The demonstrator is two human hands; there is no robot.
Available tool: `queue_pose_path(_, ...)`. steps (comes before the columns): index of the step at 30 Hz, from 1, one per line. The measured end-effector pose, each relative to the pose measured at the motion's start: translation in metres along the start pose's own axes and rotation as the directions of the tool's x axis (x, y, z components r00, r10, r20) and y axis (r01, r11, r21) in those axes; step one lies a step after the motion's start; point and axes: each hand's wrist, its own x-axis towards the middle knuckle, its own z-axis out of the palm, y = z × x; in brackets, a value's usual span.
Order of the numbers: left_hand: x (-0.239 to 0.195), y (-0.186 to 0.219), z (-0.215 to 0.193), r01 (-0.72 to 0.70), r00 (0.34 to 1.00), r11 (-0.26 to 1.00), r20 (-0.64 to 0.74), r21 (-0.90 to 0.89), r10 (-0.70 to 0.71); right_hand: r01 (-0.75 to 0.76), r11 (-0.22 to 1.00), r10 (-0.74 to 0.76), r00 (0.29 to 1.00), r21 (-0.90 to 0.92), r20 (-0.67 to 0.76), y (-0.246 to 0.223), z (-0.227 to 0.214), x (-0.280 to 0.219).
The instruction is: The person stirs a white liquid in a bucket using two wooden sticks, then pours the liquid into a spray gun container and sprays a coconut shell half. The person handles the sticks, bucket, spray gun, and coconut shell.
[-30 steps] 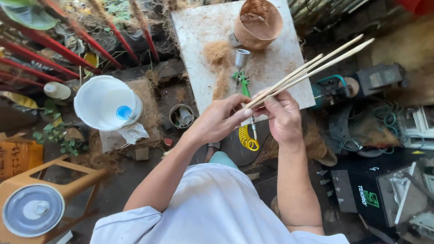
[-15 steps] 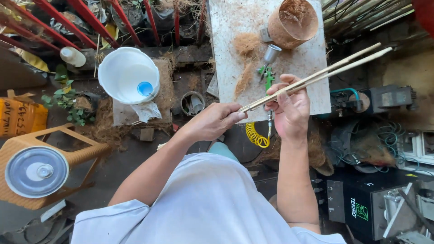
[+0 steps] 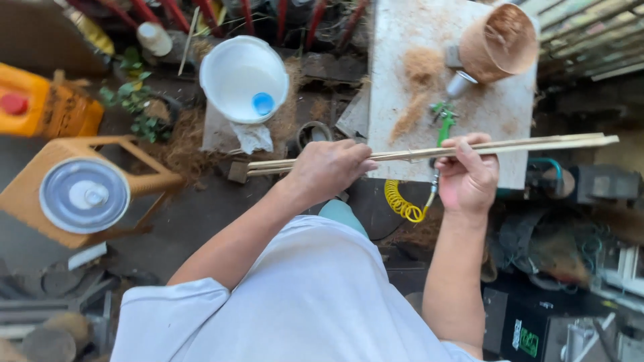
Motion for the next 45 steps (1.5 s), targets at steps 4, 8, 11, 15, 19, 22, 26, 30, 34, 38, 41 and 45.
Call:
queue_pose_path(4, -0.016, -0.005, 0.010, 0.019, 0.982, 0.982, -0.186, 0.187, 0.017, -0.094, 0.994, 0.096, 0.995, -0.047, 0.031, 0.010, -0.016, 0.000)
queue_pose_path(8, -0.024, -0.014, 0.005, -0.035, 0.977, 0.958, -0.194, 0.283, 0.093, -0.182, 0.983, 0.182, 0.983, 0.021, 0.017, 0.009, -0.011, -0.005)
queue_pose_path(11, -0.041, -0.008, -0.026, -0.062, 0.918, 0.966, -0.366, 0.251, 0.154, -0.233, 0.972, 0.233, 0.972, 0.014, 0.014, 0.011, -0.013, -0.009)
queue_pose_path(15, -0.076, -0.012, -0.057, 0.086, 0.535, 0.973, -0.814, -0.214, -0.226, -0.254, 0.958, 0.253, 0.967, 0.135, 0.024, 0.010, -0.027, 0.000)
queue_pose_path(19, -0.092, -0.032, -0.051, -0.228, 0.573, -0.041, -0.100, -0.973, -0.813, -0.338, 0.920, 0.330, 0.941, 0.197, 0.070, 0.014, -0.025, 0.013)
queue_pose_path(22, -0.094, -0.028, -0.052, -0.243, 0.841, -0.312, -0.039, -0.919, -0.540, -0.389, 0.894, 0.364, 0.920, 0.223, 0.149, 0.029, -0.008, 0.019)
queue_pose_path(26, -0.089, -0.034, -0.029, -0.433, 0.797, -0.328, -0.187, -0.840, -0.575, -0.391, 0.894, 0.371, 0.920, 0.218, 0.130, 0.054, -0.027, 0.040)
queue_pose_path(30, -0.087, -0.054, -0.004, -0.504, 0.755, -0.313, -0.235, -0.805, -0.612, -0.432, 0.888, 0.407, 0.898, 0.154, 0.169, 0.061, -0.030, 0.053)
queue_pose_path(34, -0.083, -0.064, 0.002, -0.515, 0.775, -0.370, -0.234, -0.773, -0.587, -0.443, 0.883, 0.418, 0.892, 0.152, 0.174, 0.064, -0.032, 0.065)
queue_pose_path(38, -0.091, -0.104, 0.024, -0.476, 0.622, -0.363, -0.015, -0.801, -0.783, -0.373, 0.928, 0.344, 0.869, 0.016, 0.357, 0.054, -0.016, 0.065)
queue_pose_path(41, -0.093, -0.119, 0.029, -0.404, 0.541, -0.362, 0.100, -0.840, -0.835, -0.303, 0.939, 0.343, 0.834, -0.161, 0.433, 0.046, 0.008, 0.075)
queue_pose_path(45, -0.104, -0.133, 0.030, -0.168, 0.343, -0.276, 0.207, -0.946, -0.916, -0.121, 0.942, 0.260, 0.852, -0.314, 0.454, 0.050, 0.041, 0.114)
